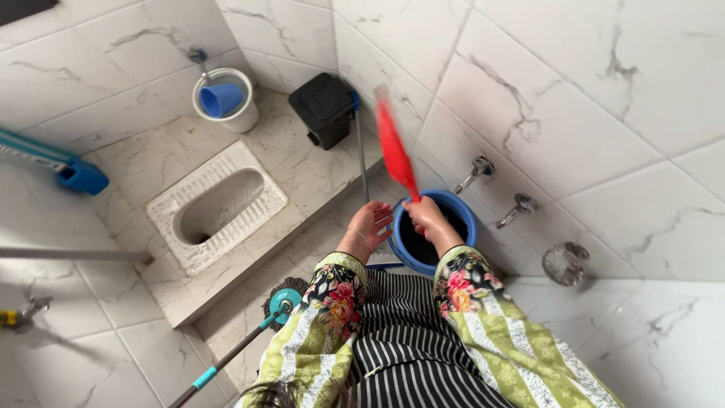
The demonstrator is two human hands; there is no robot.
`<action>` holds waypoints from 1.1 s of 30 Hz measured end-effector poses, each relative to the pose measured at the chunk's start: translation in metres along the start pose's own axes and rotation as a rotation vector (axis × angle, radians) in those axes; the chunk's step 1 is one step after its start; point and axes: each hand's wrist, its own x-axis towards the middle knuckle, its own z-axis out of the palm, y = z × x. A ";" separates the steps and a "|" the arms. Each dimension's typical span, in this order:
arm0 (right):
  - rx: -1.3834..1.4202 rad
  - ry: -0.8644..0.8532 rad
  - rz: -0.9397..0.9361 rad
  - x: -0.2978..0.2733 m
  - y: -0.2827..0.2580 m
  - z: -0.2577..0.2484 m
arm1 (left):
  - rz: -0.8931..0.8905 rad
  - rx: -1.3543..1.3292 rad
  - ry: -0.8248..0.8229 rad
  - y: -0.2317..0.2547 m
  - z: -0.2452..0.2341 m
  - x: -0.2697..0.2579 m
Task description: Mopping a tiled bathroom floor using a bucket of water and a mop.
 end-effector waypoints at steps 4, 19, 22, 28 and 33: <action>0.084 0.142 0.076 0.037 0.018 -0.017 | -0.056 0.070 -0.072 0.008 0.038 -0.022; -0.095 0.209 0.131 0.017 0.047 -0.090 | -0.181 0.150 -0.055 -0.035 0.066 0.025; -0.445 0.316 0.113 0.014 0.037 -0.087 | -0.202 0.158 -0.050 -0.033 0.067 0.028; -0.620 0.376 0.136 0.004 0.021 -0.092 | -0.193 0.214 -0.057 -0.031 0.075 0.021; -0.558 0.270 0.150 -0.021 0.000 -0.074 | -0.357 0.377 -0.226 -0.016 0.104 0.004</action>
